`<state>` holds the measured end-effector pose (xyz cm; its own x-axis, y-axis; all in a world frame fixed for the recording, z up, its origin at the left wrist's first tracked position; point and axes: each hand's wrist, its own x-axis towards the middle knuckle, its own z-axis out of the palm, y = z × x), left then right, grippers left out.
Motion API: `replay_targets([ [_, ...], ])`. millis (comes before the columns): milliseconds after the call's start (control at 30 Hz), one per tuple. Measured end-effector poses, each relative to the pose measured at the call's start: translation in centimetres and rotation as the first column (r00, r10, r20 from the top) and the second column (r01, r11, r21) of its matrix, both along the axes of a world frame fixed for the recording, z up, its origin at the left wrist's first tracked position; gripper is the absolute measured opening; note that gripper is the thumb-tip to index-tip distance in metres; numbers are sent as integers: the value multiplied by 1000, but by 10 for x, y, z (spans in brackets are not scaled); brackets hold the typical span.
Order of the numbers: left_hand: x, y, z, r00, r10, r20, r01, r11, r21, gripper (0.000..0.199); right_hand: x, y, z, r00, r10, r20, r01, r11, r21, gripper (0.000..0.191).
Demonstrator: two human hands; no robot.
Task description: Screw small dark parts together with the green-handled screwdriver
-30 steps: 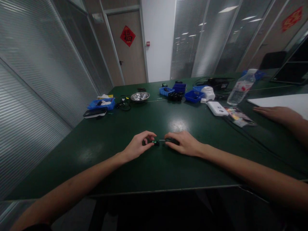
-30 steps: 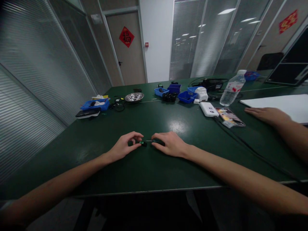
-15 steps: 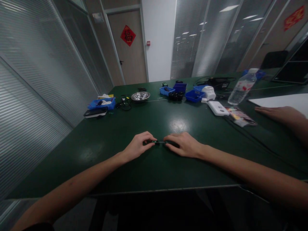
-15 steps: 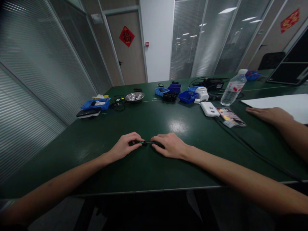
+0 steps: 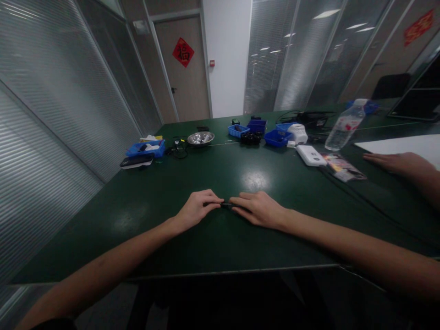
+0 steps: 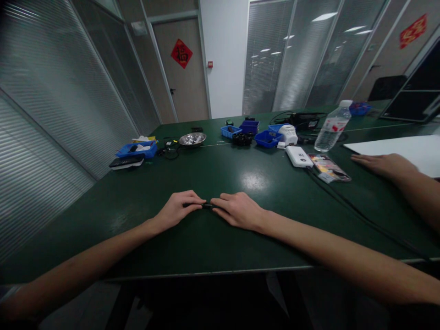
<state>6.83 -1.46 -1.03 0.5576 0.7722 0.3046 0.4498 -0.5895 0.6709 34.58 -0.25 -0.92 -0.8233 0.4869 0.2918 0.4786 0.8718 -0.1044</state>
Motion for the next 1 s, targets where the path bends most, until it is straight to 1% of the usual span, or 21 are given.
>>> replay_targets([
  [133, 0, 0, 1, 1000, 1, 7, 0, 1000, -15, 22, -2, 2, -3, 998, 6, -57, -7, 1000, -26, 39],
  [200, 0, 0, 0, 1000, -17, 15, 17, 999, -38, 23, -4, 2, -4, 997, 5, -73, -7, 1000, -25, 39],
  [300, 1, 1, -1, 999, -43, 26, 45, 996, -77, 24, -7, 2, -6, 998, -5, -61, 4, 1000, -9, 40],
  [400, 2, 3, -1, 998, -54, 21, 55, 994, -98, 27, -9, 2, -7, 997, -46, -54, 45, 999, -19, 40],
  [533, 2, 4, -3, 998, -55, 21, 57, 993, -105, 41, -3, 7, -6, 989, -126, -72, 121, 990, -78, 39],
  [667, 1, 5, -7, 999, -18, 47, 25, 990, -141, 59, 10, 17, -3, 977, -200, -77, 187, 971, -147, 37],
  [733, 0, 6, -8, 999, -5, 45, 12, 988, -155, 61, 17, 22, -1, 968, -243, -66, 230, 959, -162, 37],
  [800, 0, 5, -6, 999, -12, 33, 17, 989, -145, 53, 22, 26, -1, 956, -290, -48, 279, 946, -168, 36],
  [933, 1, -3, 4, 998, -49, -29, 46, 995, -90, 22, 24, 30, -1, 933, -359, -31, 350, 923, -160, 35],
  [1000, 4, -8, 8, 997, -43, -61, 39, 997, -65, 17, 23, 31, -1, 929, -370, -25, 362, 918, -161, 35],
])
